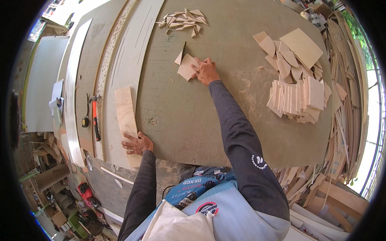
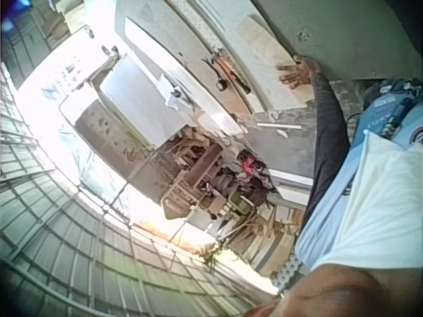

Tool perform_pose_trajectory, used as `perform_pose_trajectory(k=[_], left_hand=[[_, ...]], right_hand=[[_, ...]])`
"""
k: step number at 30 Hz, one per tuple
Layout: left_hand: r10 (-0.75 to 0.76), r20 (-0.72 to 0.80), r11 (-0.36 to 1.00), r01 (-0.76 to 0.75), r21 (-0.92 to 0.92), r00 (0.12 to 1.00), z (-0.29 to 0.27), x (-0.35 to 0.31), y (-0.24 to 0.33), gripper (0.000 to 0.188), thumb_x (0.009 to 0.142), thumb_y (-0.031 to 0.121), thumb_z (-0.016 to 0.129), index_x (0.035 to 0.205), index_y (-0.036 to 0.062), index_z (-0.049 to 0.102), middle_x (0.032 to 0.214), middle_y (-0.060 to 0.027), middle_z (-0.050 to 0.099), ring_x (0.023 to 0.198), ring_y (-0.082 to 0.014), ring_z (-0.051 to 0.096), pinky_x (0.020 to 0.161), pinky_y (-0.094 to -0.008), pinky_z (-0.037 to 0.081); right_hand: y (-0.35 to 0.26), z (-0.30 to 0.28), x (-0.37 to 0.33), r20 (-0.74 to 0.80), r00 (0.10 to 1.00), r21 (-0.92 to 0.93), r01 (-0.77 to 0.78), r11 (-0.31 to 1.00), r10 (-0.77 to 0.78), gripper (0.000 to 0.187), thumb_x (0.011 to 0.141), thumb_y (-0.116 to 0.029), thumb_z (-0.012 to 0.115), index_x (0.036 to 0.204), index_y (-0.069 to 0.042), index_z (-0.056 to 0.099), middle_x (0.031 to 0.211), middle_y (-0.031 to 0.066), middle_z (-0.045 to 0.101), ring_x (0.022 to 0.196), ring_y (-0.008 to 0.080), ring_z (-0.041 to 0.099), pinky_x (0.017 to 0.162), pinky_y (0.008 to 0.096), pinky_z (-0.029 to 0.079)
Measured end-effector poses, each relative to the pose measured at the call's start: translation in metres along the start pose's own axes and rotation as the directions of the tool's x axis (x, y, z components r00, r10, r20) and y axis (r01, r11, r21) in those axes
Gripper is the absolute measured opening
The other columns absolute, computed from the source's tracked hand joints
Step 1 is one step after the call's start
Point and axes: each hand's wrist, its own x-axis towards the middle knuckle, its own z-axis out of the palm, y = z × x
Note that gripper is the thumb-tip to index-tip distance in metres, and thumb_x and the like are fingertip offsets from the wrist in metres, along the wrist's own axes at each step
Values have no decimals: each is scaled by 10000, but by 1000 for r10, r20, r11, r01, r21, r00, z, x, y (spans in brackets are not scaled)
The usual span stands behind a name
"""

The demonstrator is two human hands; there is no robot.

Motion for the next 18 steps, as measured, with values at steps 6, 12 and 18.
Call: perform_pose_trajectory(k=[6, 12, 18], left_hand=[[-7, 3, 1000, 7, 8, 1000, -1, 0, 1, 904, 976, 551, 541, 1659, 212, 55, 1652, -296, 92, 1559, -420, 64, 1201, -671, 70], [-6, 13, 1000, 6, 6, 1000, -3, 0, 2, 899, 984, 531, 549, 1658, 209, 50, 1658, -292, 78, 1561, -413, 58, 1202, -667, 61], [-19, 28, 1000, 19, 2, 999, -1, 0, 0, 900, 989, 528, 551, 1659, 210, 40, 1661, -290, 72, 1563, -411, 51, 1203, -669, 50]], right_hand=[[-7, -2, -1, 11, 999, 9, -35, 999, 35, 353, 939, -264, 682, 1287, -269, 738, 1519, 4, 546, 1137, 274, 489, 1039, 399, 426], [-7, 3, -1, -26, 998, 20, -52, 998, 52, 358, 929, -255, 692, 1283, -267, 741, 1514, 5, 542, 1142, 275, 484, 1042, 403, 421], [-17, -3, -2, -8, 996, 14, -93, 996, 93, 368, 919, -242, 697, 1284, -257, 741, 1519, 6, 534, 1114, 274, 484, 1022, 400, 424]])
